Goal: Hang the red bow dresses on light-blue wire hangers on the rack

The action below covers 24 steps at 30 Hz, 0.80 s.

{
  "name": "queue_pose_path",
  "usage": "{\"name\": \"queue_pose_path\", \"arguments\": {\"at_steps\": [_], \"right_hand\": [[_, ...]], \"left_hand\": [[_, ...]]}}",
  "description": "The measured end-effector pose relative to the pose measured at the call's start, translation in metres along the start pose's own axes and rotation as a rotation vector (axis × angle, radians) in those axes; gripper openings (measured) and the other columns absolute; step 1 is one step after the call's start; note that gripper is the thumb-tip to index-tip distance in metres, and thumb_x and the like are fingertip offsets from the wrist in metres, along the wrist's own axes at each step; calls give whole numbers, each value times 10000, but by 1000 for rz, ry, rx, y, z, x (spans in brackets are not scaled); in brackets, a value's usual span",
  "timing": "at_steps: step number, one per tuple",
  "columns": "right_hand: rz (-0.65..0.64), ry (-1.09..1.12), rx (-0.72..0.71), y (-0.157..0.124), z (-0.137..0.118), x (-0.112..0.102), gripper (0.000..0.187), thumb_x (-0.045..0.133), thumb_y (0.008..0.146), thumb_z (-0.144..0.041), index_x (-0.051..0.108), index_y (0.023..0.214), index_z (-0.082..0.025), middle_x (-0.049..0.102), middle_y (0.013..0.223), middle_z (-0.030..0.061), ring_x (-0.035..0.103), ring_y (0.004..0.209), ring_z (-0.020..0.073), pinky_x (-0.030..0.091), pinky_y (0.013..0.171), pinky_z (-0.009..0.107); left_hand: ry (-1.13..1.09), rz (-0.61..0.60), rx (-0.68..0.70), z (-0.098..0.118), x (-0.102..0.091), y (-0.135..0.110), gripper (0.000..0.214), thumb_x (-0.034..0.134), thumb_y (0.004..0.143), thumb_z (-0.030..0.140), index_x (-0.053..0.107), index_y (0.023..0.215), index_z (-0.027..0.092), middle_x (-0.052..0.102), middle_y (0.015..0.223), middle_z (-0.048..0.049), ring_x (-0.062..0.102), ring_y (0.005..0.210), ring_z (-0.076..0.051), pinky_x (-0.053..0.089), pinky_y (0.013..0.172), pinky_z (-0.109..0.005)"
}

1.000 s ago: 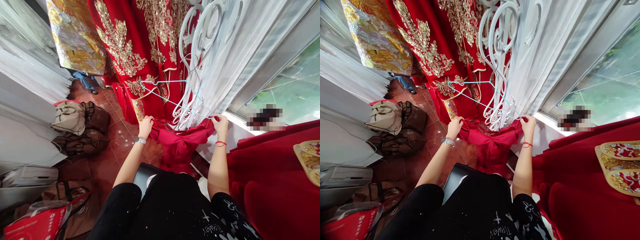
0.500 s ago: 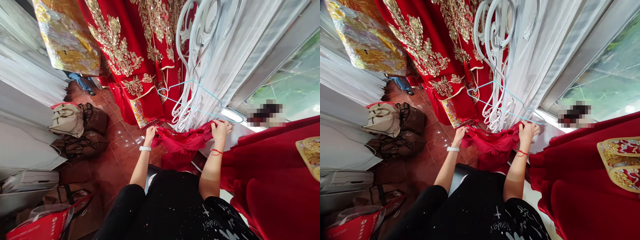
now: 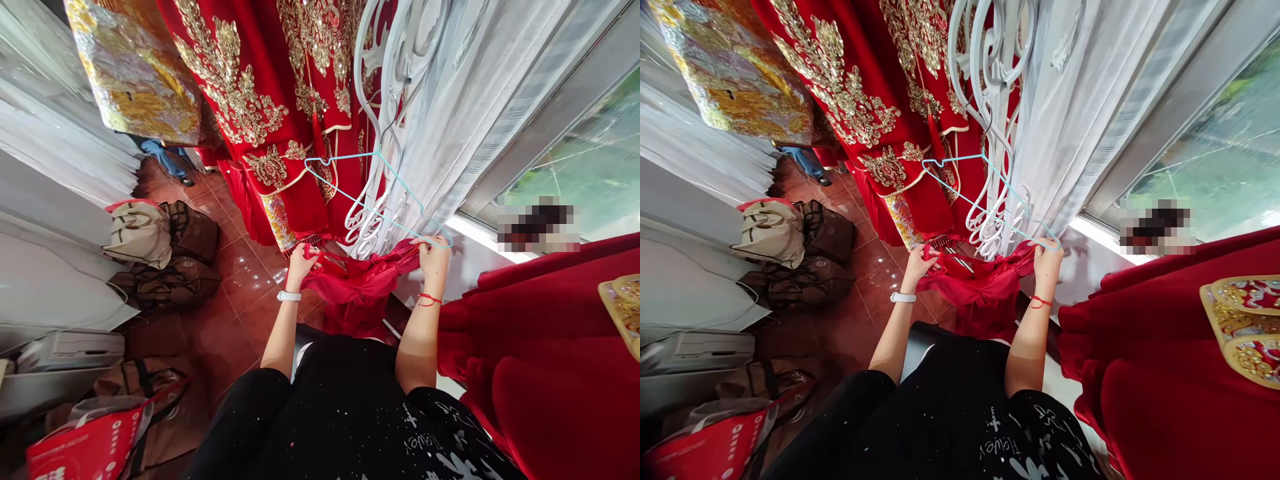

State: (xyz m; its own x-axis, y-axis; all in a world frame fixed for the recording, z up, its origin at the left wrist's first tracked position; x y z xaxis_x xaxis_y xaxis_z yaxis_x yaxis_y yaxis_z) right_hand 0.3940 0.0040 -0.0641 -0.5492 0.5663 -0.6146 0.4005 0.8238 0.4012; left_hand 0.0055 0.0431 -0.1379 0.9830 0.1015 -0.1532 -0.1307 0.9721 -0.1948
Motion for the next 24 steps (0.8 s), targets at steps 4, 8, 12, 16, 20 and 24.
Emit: {"name": "queue_pose_path", "arguments": {"at_steps": [4,8,12,16,20,24], "right_hand": [[-10,45,78,2,1,0,269,470,773,-109,721,711,-181,619,775,67,559,725,208,523,872,389],[22,82,103,0,2,-2,264,485,792,-148,748,774,-161,597,854,64,507,661,167,522,821,359],[41,102,74,-2,4,-1,239,520,808,-188,757,781,-166,600,865,69,502,667,169,512,792,357],[50,117,38,-5,7,-4,251,538,803,-207,785,791,-167,600,819,57,493,658,165,480,753,345],[69,162,28,-5,9,-7,271,541,772,-205,807,790,-157,581,756,32,449,612,144,461,723,332],[62,210,52,-5,11,-4,274,549,752,-207,813,800,-151,589,729,21,420,565,126,450,689,320]], "left_hand": [[174,64,25,2,-9,-2,427,832,682,98,464,855,225,730,785,14,693,636,-171,565,693,-318],[415,163,68,4,-24,-3,378,743,683,-6,482,836,223,699,758,10,718,854,-207,526,877,-320],[716,129,155,10,-20,-7,515,551,714,-127,566,1142,159,696,862,-19,696,860,-189,507,805,-272],[1158,-40,87,0,-2,-5,399,425,864,-82,680,1074,142,671,1234,-151,716,1024,-219,530,887,-304],[1268,-144,16,-10,5,-1,322,452,897,-43,733,971,96,673,1241,-204,727,1100,-285,554,926,-333],[1294,-172,-17,-19,4,2,327,480,879,-44,767,976,79,692,1202,-237,723,1161,-353,583,951,-391]]}}
Point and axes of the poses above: each hand's wrist, its own y-axis towards the middle knuckle, its own x-axis out of the palm, z = x × y, the point moved 9 cm from there along y, towards the middle knuckle
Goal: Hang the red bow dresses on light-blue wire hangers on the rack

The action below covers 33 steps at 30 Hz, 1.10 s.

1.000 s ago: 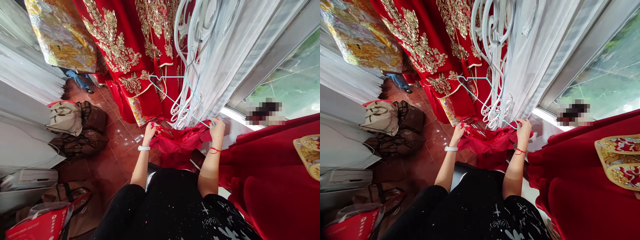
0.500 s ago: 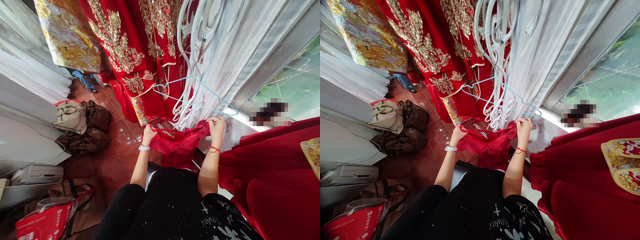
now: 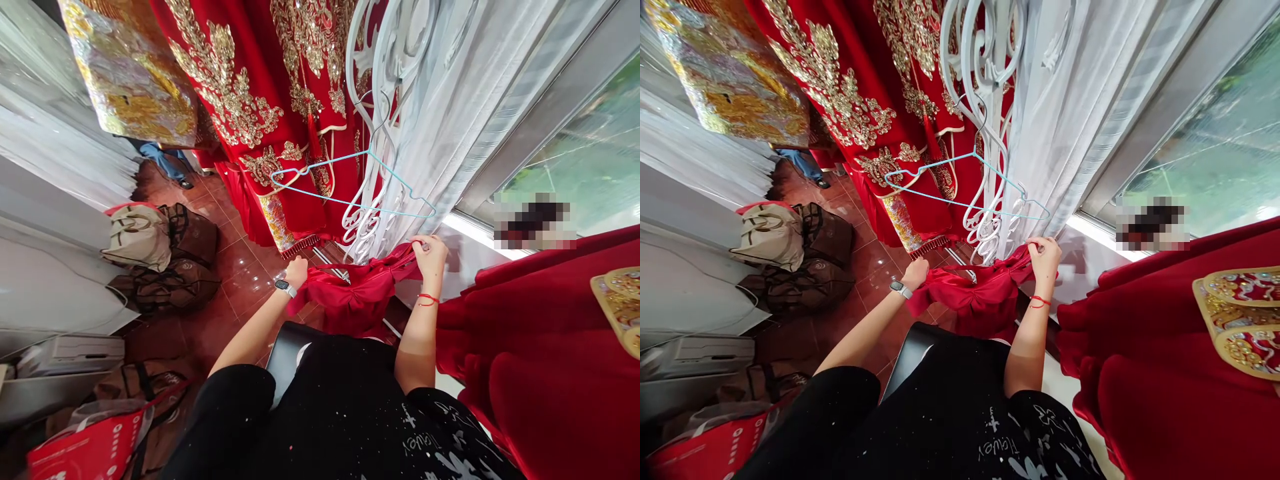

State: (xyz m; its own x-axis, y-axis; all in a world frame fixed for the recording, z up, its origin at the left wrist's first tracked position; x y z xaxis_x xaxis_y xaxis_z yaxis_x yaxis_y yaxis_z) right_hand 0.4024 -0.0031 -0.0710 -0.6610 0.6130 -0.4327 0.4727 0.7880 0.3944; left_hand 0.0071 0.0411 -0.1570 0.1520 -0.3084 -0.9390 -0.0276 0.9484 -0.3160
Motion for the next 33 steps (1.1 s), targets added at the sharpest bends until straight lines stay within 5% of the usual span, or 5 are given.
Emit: {"name": "queue_pose_path", "arguments": {"at_steps": [6,11,17,23,33], "right_hand": [[-16,7,13,-1,-1,1,287,549,752,-203,819,833,-150,623,750,31,431,563,125,459,695,321],[-44,-87,-26,-4,0,2,324,499,810,-213,819,849,-183,630,872,72,531,697,175,491,802,359],[-66,-253,1,8,23,-5,298,485,820,-201,781,790,-192,587,863,77,530,747,205,512,852,380],[-322,-469,-85,35,39,-7,253,545,823,-129,788,854,-192,698,936,112,624,865,241,516,873,354],[-637,-658,-25,41,74,-7,245,519,820,-156,579,591,-222,578,597,49,516,626,186,402,665,311]], "left_hand": [[-101,2,-54,-12,4,7,279,511,842,-27,767,935,35,679,1205,-315,691,1234,-442,560,1002,-486],[-350,-59,-60,-26,1,17,161,641,732,35,651,614,143,717,810,-174,719,1101,-380,520,1001,-450],[-844,-103,18,-17,-7,7,285,547,833,115,595,563,194,648,671,-56,694,879,-222,537,980,-346],[-1614,-205,-5,-4,-21,-18,198,502,834,51,632,732,160,593,625,-4,679,662,-142,610,817,-285],[-1688,-3,325,26,-83,-47,351,836,790,241,804,1128,150,810,1195,-117,664,635,-77,605,703,-245]]}}
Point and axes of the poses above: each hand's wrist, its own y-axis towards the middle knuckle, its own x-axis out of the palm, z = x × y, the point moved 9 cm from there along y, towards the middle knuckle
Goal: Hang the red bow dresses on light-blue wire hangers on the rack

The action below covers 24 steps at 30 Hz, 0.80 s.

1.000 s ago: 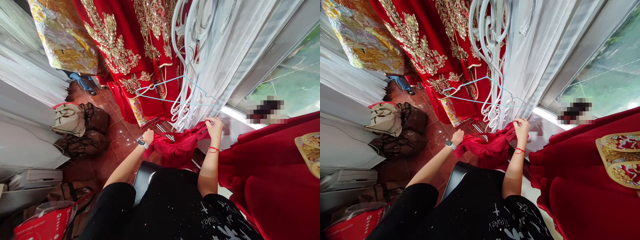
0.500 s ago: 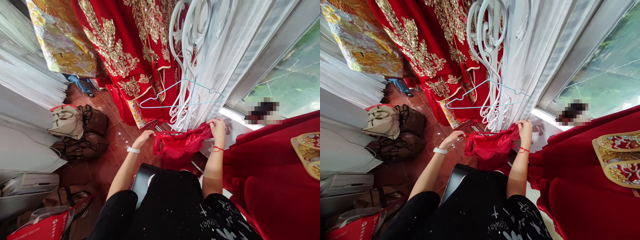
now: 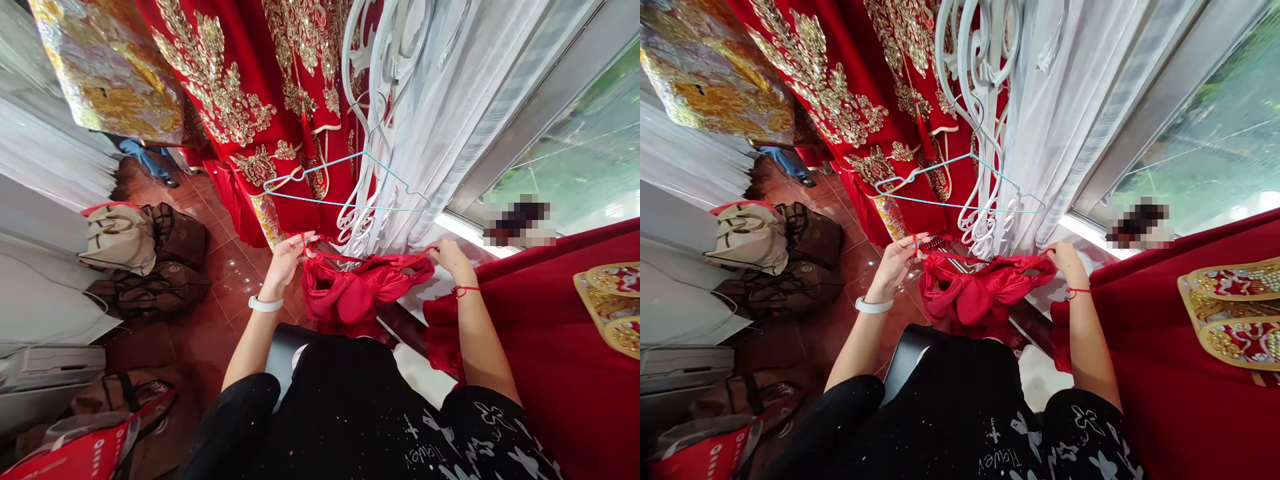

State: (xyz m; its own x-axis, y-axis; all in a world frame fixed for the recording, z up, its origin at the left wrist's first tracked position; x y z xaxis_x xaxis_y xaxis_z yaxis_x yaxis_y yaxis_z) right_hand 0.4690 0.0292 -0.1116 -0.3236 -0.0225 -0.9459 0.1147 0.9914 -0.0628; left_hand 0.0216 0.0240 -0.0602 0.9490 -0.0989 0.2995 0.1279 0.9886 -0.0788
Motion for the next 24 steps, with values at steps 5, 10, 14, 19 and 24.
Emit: {"name": "queue_pose_path", "arguments": {"at_steps": [5,10,14,19,24], "right_hand": [[133,852,217,-5,-7,19,286,510,838,-266,431,563,-264,466,550,16,486,593,188,487,653,343],[170,1376,145,-3,-52,35,310,496,875,-442,356,647,-285,486,643,14,542,636,185,573,733,393],[162,1740,3,-3,-97,34,108,611,777,-336,558,802,-245,688,857,35,602,700,157,613,757,361],[215,1804,49,2,-139,35,273,750,716,-212,696,974,-286,741,1274,29,695,842,157,603,604,274],[230,1878,-53,12,-176,31,212,780,728,-260,696,920,-288,755,1174,22,728,1121,173,646,783,251]], "left_hand": [[120,54,151,13,0,0,578,917,723,512,808,1158,147,816,1160,-153,736,723,-153,617,728,-311],[206,178,258,24,-30,2,598,925,705,542,818,1135,141,800,1225,-171,749,1187,-297,570,1082,-424],[231,217,290,24,-49,5,635,936,677,545,814,1144,132,781,1266,-188,725,1249,-335,563,1113,-470],[159,244,328,26,-46,1,730,939,676,544,769,1261,142,743,1344,-207,718,1273,-353,601,1072,-489],[191,222,365,36,-35,0,689,950,675,515,787,1224,131,770,1295,-189,731,1254,-334,543,1162,-486]]}}
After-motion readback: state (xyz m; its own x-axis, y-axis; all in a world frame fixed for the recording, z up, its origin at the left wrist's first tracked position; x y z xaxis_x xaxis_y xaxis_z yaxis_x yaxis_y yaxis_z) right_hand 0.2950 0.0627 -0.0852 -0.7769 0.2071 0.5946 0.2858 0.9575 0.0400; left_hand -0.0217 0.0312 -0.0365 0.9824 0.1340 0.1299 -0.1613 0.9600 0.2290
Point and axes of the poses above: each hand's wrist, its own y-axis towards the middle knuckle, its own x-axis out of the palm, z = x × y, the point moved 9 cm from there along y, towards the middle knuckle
